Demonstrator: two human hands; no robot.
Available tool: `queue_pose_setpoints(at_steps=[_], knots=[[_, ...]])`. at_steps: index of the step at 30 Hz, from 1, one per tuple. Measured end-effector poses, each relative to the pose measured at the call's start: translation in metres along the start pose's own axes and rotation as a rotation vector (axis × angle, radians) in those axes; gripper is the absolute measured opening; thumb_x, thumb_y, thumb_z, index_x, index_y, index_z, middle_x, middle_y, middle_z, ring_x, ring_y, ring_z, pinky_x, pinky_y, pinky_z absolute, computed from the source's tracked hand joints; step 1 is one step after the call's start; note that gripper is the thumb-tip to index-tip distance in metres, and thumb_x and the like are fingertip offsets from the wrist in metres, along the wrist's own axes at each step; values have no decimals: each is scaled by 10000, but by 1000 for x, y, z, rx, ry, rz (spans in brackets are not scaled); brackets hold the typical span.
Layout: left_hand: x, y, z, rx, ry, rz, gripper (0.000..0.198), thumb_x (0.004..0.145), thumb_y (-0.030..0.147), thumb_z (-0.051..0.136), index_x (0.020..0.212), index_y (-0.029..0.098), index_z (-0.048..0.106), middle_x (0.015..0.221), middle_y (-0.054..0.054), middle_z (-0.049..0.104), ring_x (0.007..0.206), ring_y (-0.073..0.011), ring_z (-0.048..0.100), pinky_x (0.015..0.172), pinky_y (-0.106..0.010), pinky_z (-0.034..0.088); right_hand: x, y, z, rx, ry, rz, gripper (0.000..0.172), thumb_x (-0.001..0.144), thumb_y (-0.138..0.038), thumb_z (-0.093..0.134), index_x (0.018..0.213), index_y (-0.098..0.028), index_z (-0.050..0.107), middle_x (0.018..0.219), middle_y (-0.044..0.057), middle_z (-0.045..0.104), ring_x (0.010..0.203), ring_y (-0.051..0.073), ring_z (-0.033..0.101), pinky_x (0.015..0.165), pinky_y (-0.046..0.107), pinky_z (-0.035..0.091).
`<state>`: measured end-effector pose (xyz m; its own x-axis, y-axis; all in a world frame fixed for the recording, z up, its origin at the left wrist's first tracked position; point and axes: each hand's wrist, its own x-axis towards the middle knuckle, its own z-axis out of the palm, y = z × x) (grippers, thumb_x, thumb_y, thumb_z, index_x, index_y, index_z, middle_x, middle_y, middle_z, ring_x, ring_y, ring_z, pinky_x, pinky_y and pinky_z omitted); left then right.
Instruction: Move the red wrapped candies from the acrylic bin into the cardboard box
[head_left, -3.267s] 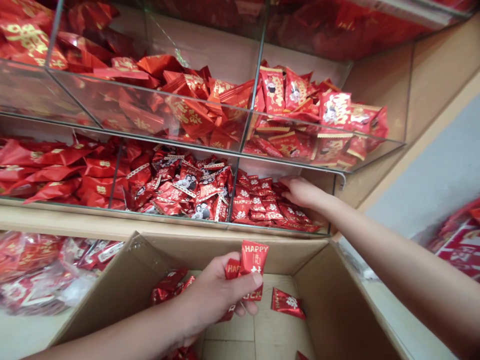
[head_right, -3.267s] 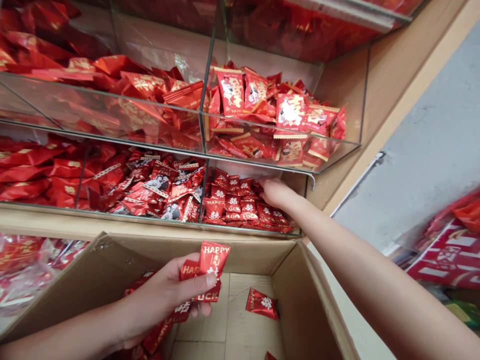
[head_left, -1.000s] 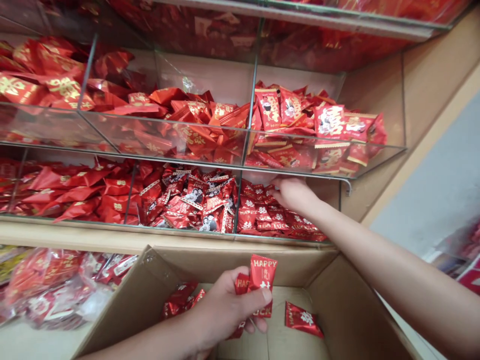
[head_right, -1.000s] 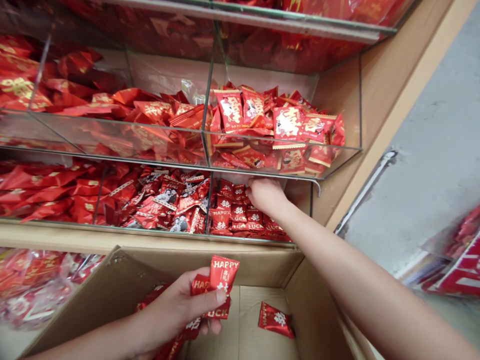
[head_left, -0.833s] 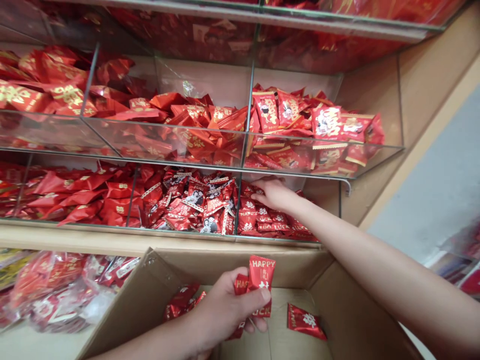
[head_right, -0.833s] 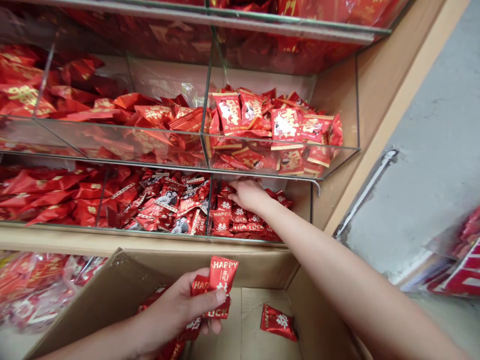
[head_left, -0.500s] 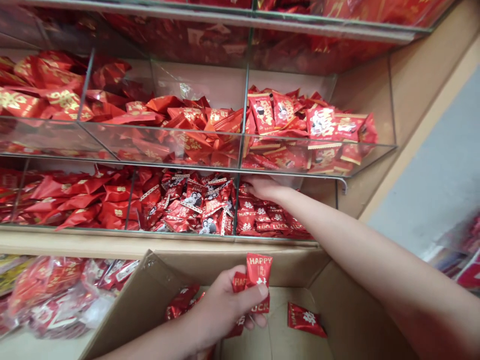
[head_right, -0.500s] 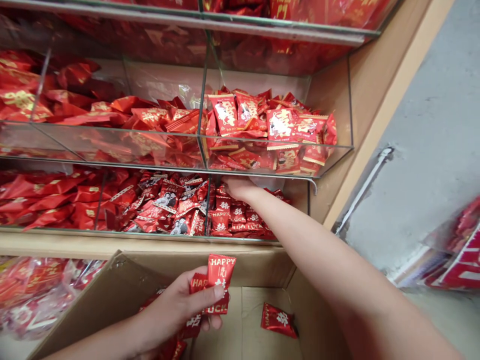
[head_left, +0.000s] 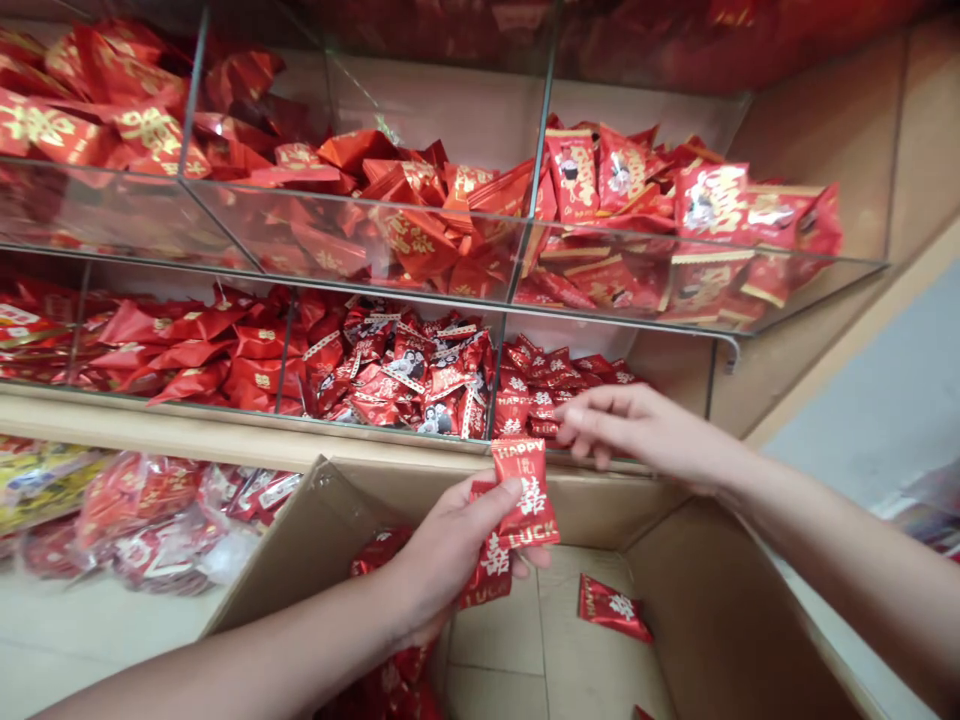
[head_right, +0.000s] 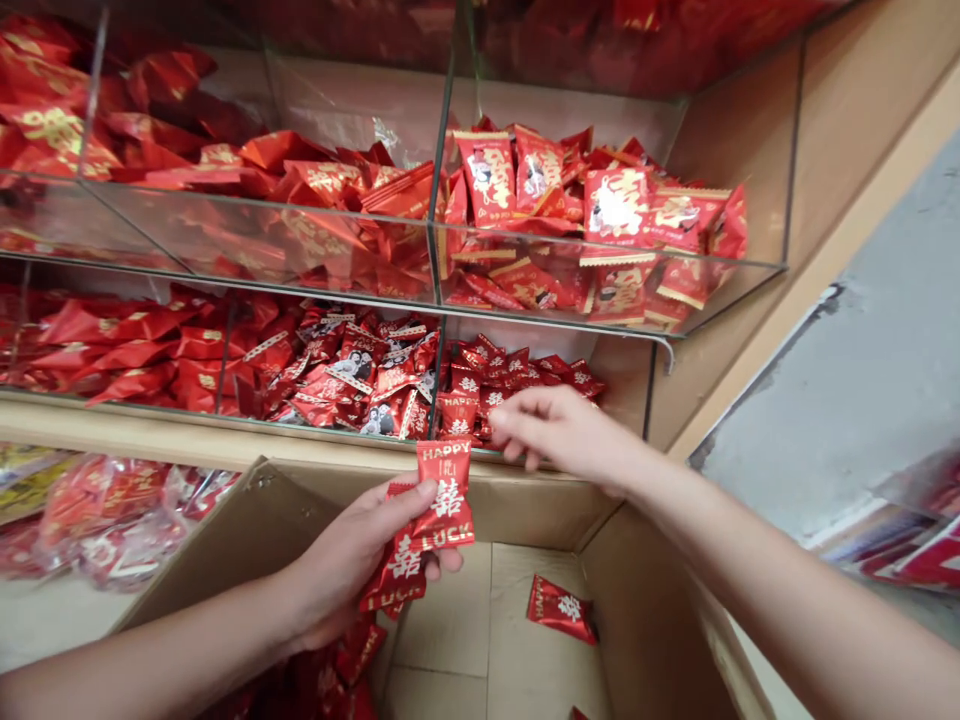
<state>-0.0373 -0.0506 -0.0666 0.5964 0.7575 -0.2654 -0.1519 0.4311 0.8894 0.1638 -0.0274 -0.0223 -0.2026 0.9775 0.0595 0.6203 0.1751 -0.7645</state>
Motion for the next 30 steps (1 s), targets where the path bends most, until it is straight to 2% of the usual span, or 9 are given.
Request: queue_pose_setpoints(at_steps=[3,7,10,14,17,19,23,27,30], knots=[[0,-1,0,5,-21,59,244,768,368,521,797,127,544,642,-24,613,505,-72,552,496,-167,387,-21,-14,30,140,-91,-70,247,722,-406,535,754,-162,560,660,1,561,596,95,502,544,225,421],[-1,-3,1,-21,-21,119,237,752,345,551,888,151,558,787,-30,629,626,-107,599,589,-207,427,-29,-15,51,277,-45,-101,206,692,-357,588,735,-175,500,664,-19,518,589,81,467,530,215,407],[3,-4,0,12,9,125,268,739,356,563,898,140,566,800,-46,635,634,-124,603,603,-229,436,-31,-9,57,356,-6,-77,204,713,-320,570,828,-180,477,707,-5,535,623,92,500,566,235,432],[7,-2,0,9,81,160,284,740,388,547,860,131,567,773,-43,633,608,-108,573,588,-224,440,-36,-8,60,216,69,-230,433,699,-272,594,1079,-237,391,848,17,572,752,131,548,673,288,455],[6,3,1,56,38,159,268,751,378,536,856,132,560,728,-27,618,621,-108,571,597,-222,442,-39,-12,61,103,51,-269,293,704,-266,589,980,-249,491,827,14,587,750,138,556,670,289,460],[4,6,3,87,7,153,281,770,386,504,885,132,540,709,-27,606,598,-114,579,565,-223,438,-35,-13,57,191,67,-204,210,715,-286,571,912,-231,523,752,3,589,683,125,563,618,275,471],[2,7,5,89,49,180,297,776,373,488,977,156,465,777,-33,593,553,-109,574,465,-201,389,-6,-6,29,303,199,-88,304,662,-323,613,916,-175,536,724,14,601,607,117,568,542,254,479],[2,1,3,117,47,143,292,753,300,525,996,167,433,766,-11,577,544,-95,561,477,-203,374,46,9,-9,-43,414,83,285,688,-279,587,937,-141,569,698,28,617,500,107,559,511,241,459],[2,-4,1,140,24,116,307,745,278,536,1010,171,423,767,-9,573,555,-93,558,485,-205,367,78,13,-22,-218,389,241,271,710,-235,556,968,-156,584,772,42,636,490,109,576,483,220,438]])
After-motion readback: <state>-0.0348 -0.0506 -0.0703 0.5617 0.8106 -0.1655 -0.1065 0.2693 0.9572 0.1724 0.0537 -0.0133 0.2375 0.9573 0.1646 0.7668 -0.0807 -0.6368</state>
